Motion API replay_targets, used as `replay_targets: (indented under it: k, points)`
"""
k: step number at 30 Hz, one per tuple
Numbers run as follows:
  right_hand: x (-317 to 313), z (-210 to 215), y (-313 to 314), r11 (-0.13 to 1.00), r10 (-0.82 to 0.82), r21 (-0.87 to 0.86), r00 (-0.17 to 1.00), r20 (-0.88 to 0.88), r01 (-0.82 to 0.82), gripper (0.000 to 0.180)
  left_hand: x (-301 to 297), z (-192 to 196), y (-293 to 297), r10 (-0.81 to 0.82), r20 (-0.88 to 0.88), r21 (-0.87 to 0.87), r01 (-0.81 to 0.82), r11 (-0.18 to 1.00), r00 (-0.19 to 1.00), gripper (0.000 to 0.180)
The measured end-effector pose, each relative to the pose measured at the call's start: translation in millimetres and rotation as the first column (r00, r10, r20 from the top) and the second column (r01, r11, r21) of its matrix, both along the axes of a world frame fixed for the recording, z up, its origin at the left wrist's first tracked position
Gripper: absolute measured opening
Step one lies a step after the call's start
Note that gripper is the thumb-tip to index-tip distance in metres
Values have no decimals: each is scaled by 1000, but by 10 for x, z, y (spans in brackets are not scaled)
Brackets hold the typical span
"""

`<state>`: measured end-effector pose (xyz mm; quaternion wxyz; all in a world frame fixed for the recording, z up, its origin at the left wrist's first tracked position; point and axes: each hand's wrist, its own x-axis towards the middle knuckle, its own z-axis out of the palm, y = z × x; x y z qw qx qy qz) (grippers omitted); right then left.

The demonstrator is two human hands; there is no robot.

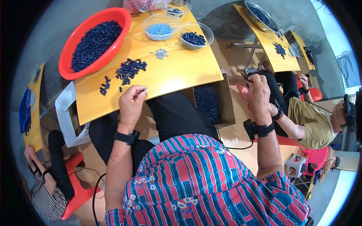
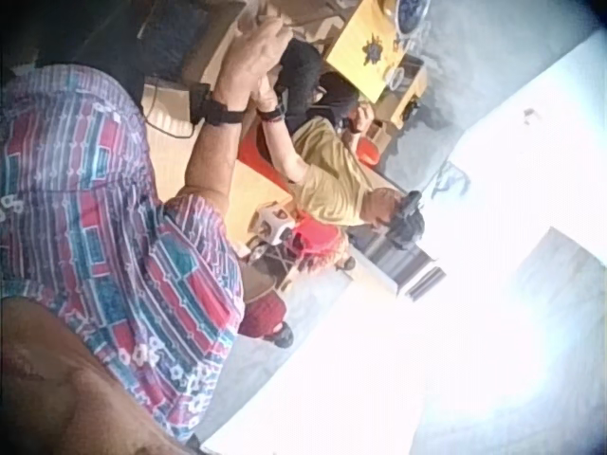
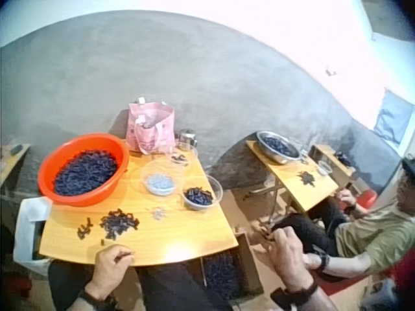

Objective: Manually assembling small blue plastic components at a workshop table.

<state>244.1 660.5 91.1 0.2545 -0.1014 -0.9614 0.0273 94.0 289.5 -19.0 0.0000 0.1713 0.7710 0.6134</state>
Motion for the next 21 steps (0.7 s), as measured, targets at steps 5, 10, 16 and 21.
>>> replay_targets:
  k: [5,10,16,21]
  points:
    - [258,-21,129,971,-211,150,961,181,185,23,7,32,-4,7,14,-17,-7,1000,1000,8]
    - [392,-79,298,944,-288,214,942,169,251,32,-9,-1,1,-3,16,-10,3,1000,1000,8]
    - [411,-90,377,945,-280,226,942,183,237,41,-32,-8,-22,-6,8,-28,6,1000,1000,8]
    - [474,-152,673,870,-389,394,904,177,297,12,-32,-30,-27,13,18,25,-14,1000,1000,9]
